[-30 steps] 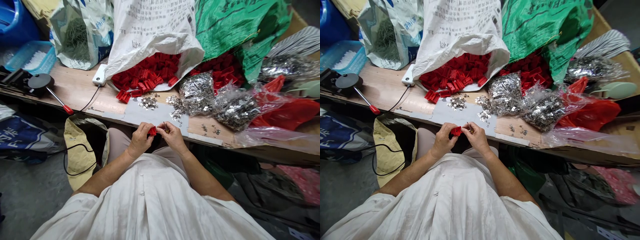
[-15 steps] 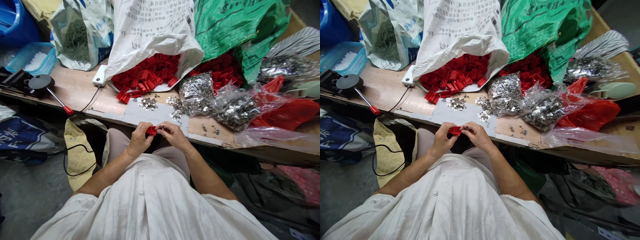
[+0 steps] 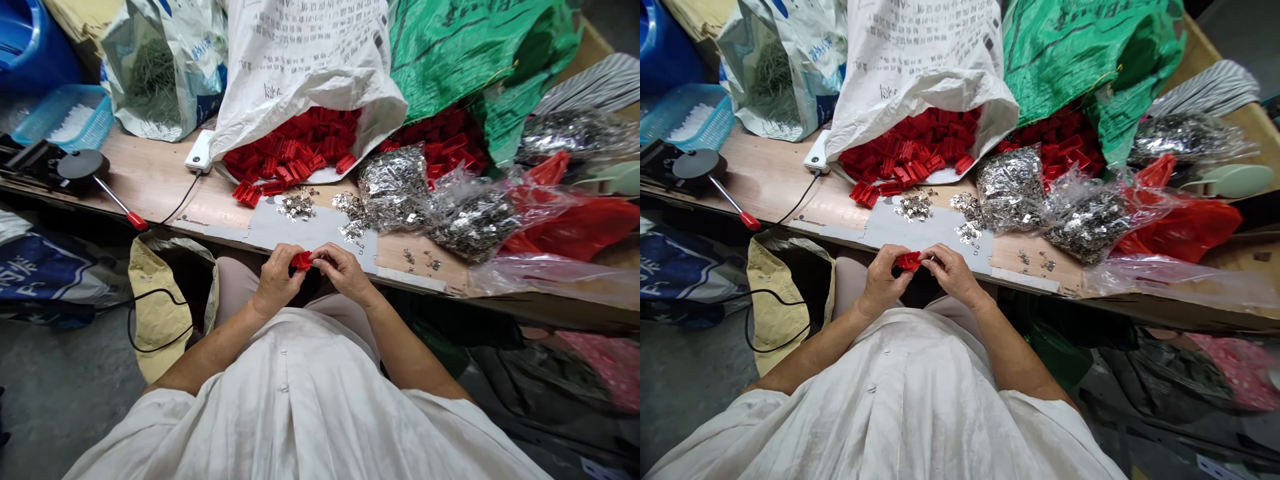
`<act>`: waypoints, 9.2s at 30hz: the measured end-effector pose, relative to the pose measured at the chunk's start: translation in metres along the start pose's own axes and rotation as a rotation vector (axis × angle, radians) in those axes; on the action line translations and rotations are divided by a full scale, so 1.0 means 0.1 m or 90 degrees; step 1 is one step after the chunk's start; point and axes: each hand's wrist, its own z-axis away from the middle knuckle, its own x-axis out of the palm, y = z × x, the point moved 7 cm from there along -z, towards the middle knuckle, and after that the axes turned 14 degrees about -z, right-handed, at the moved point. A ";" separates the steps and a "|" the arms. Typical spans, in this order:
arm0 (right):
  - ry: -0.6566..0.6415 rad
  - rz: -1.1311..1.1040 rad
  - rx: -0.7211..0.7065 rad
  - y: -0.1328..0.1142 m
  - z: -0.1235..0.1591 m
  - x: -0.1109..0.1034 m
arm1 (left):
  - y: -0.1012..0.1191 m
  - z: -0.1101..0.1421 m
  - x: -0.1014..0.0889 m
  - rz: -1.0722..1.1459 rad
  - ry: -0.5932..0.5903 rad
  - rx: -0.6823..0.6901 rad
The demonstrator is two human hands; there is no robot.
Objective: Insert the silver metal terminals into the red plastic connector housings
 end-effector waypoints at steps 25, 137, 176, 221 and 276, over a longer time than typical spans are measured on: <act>0.054 -0.100 0.073 0.09 0.02 -0.01 | 0.00 0.00 -0.01 -0.004 -0.006 -0.001; -0.120 -0.185 0.168 -0.02 -0.09 0.13 | -0.21 0.22 0.50 0.606 -0.434 -0.499; -0.135 0.303 0.158 -0.04 -0.01 0.29 | -0.18 0.35 0.53 0.690 -0.213 -0.716; 0.019 0.536 0.050 0.27 -0.83 -0.33 | -0.52 -0.27 0.54 -0.135 -0.126 -0.026; 0.043 0.329 0.041 0.10 -0.82 -0.42 | -0.49 -0.45 0.46 -0.119 -0.072 -0.012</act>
